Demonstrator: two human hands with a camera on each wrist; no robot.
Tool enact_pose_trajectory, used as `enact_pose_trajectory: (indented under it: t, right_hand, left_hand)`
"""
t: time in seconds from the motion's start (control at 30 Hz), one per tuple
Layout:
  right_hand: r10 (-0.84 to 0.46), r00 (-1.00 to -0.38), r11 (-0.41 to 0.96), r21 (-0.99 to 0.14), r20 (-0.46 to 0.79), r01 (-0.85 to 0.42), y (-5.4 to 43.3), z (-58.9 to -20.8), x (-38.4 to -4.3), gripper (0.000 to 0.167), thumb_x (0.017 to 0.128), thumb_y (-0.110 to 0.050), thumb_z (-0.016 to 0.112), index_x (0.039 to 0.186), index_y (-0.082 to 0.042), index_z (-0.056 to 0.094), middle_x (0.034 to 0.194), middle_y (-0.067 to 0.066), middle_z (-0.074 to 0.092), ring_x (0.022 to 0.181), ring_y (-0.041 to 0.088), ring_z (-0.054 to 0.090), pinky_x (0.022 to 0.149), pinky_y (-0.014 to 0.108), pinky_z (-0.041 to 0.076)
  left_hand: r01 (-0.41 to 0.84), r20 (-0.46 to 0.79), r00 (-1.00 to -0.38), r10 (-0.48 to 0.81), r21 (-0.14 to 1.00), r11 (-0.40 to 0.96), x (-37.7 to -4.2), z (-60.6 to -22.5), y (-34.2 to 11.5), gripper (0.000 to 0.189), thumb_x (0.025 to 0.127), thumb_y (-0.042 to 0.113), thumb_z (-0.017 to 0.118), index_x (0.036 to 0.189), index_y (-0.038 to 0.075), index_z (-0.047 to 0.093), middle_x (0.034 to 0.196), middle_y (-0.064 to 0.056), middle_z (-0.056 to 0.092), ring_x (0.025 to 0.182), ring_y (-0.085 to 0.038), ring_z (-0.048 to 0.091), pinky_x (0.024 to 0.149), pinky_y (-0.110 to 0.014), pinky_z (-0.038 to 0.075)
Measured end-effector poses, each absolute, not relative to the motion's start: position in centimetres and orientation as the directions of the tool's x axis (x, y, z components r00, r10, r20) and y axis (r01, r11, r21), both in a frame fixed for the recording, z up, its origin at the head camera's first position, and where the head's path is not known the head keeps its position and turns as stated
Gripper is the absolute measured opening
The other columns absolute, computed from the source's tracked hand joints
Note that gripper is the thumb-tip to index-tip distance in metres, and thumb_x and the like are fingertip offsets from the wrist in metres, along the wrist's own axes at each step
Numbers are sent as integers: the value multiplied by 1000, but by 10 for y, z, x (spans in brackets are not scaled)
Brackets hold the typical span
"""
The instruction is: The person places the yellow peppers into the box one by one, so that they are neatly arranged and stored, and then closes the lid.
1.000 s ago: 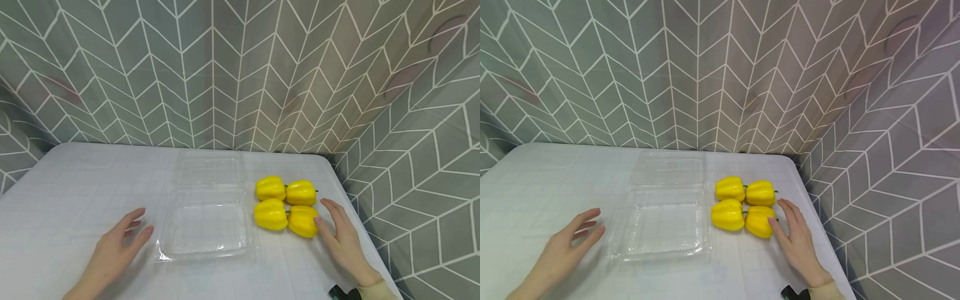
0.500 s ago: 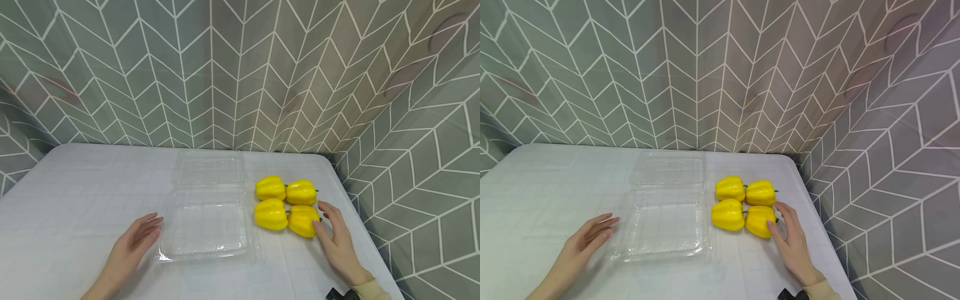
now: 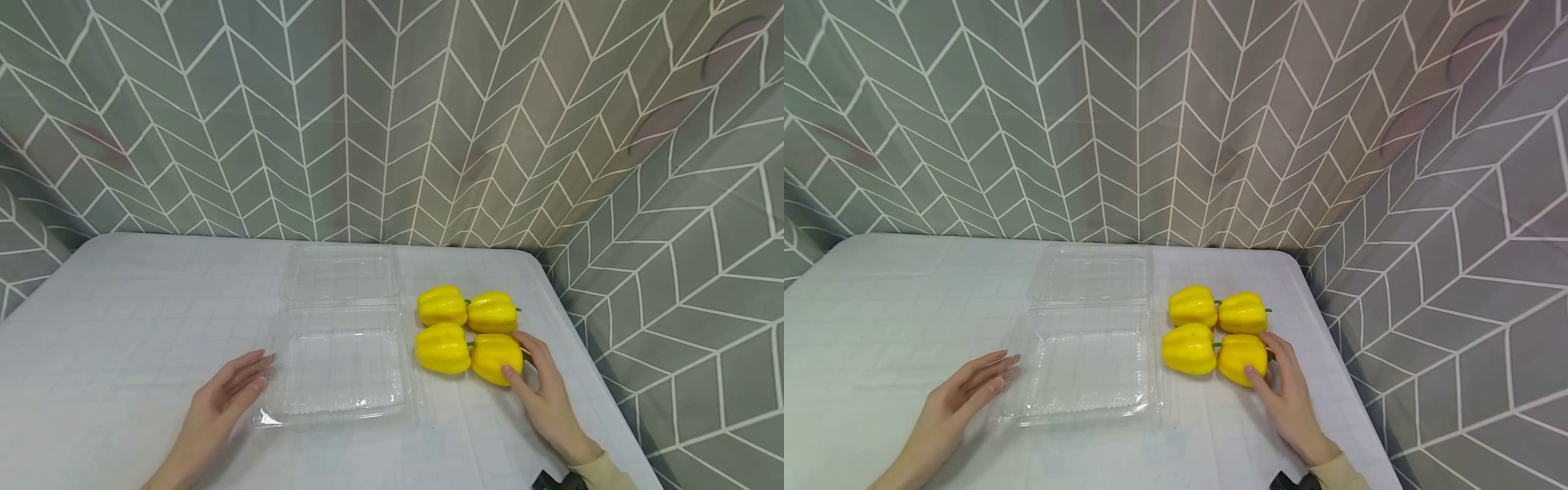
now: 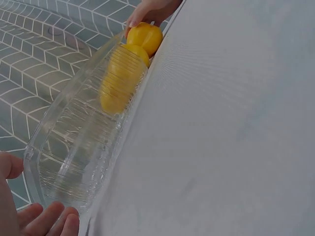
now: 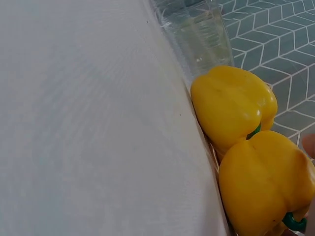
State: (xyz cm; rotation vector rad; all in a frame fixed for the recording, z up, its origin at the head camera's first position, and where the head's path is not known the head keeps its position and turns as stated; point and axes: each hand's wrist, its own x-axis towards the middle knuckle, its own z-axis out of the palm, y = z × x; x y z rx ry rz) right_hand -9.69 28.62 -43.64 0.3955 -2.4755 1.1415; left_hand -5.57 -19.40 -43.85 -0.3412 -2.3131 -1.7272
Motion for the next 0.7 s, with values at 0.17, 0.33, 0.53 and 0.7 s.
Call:
enact_pose_trajectory:
  t: [0.17, 0.33, 0.53, 0.7]
  right_hand:
    - [-73, -912, 647, -677, 403, -351, 286, -440, -97, 60, 93, -5, 69, 147, -7, 44, 145, 10, 47, 130, -3, 38, 103, 5, 33]
    - [-63, -925, 674, -668, 374, -316, 286, -440, -96, 63, 93, -10, 71, 148, -7, 42, 146, 10, 46, 130, -5, 36, 101, 4, 32]
    - [-61, -931, 683, -665, 360, -302, 285, -439, -95, 73, 88, -12, 78, 150, -12, 40, 146, 8, 45, 130, -6, 36, 100, 6, 32]
    - [-61, -936, 690, -663, 346, -291, 285, -440, -94, 76, 86, -15, 80, 151, -15, 39, 147, 7, 45, 131, -5, 35, 99, 7, 32]
  left_hand:
    - [317, 315, -948, 53, 904, 287, -55, -438, -194, 42, 98, -3, 59, 139, -4, 50, 132, -2, 66, 118, -1, 62, 97, -10, 48]
    - [316, 314, -948, 57, 902, 293, -55, -440, -194, 43, 97, -2, 60, 139, -4, 51, 132, -10, 66, 118, -2, 62, 97, -11, 49]
    - [312, 313, -949, 48, 903, 296, -54, -439, -193, 42, 97, -3, 60, 138, -4, 52, 131, -20, 64, 118, -3, 63, 97, -12, 49]
    - [300, 303, -952, 39, 903, 307, -54, -438, -193, 40, 98, -1, 60, 137, -3, 54, 130, -20, 65, 117, -2, 63, 97, -12, 49]
